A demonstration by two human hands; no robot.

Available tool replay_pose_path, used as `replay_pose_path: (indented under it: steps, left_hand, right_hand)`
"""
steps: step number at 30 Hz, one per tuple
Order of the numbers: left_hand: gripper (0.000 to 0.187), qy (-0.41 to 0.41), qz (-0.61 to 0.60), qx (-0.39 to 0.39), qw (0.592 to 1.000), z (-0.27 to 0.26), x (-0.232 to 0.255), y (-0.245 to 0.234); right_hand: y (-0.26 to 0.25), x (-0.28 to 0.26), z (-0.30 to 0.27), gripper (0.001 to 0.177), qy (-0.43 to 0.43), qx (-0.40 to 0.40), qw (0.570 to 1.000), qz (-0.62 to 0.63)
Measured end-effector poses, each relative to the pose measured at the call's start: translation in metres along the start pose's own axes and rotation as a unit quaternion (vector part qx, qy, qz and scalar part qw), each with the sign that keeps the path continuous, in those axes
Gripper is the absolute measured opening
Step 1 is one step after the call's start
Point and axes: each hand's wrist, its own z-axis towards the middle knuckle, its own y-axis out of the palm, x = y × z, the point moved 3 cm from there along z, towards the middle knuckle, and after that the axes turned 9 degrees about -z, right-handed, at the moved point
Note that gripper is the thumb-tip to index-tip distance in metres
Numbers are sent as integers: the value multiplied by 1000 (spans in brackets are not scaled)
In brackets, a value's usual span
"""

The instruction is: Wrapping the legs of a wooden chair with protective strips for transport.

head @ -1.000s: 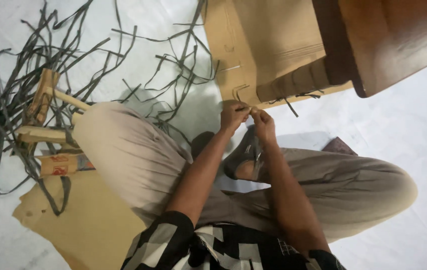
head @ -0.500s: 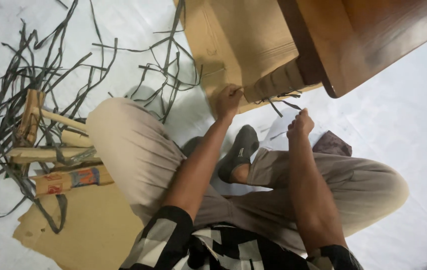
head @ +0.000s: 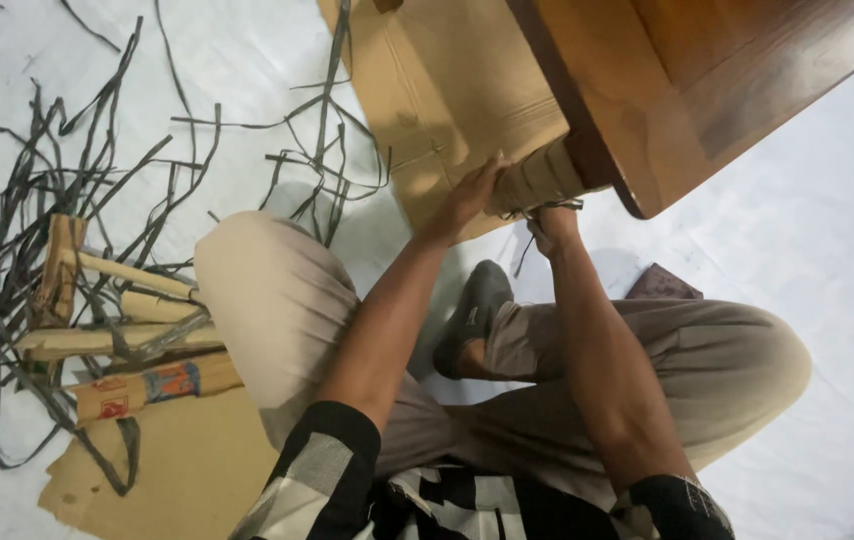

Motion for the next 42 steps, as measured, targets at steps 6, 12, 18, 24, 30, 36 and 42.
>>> replay_pose_path:
  steps: [6,12,18,24,30,36,42]
  left_hand:
    - [79,-1,-75,-9,997,73,-73,-14]
    - [66,11,-9,-29,999,91,-95,-21]
    - [56,96,3,-55,994,144,-155,-34]
    - [56,59,26,52,997,61,-57,-18]
    - [26,205,262,214,919,75,-140,-56]
    - [13,198,352,231,885,40,-134,-56]
    - [12,171,296,313,886,54,-183,-54]
  right_hand:
    - [-7,-1,8,5,6,18,1000,-9]
    - [-8,2,7,5,17,26,999,-21]
    - [-2,3,3,6,28,33,999,-34]
    - [-1,28,22,6,37,41,997,-48]
    - [-8,49,28,7,43,49,996,-55]
    - [-26,78,43,7,41,62,996,-58]
    - [-8,82,-7,17,10,74,996,-50]
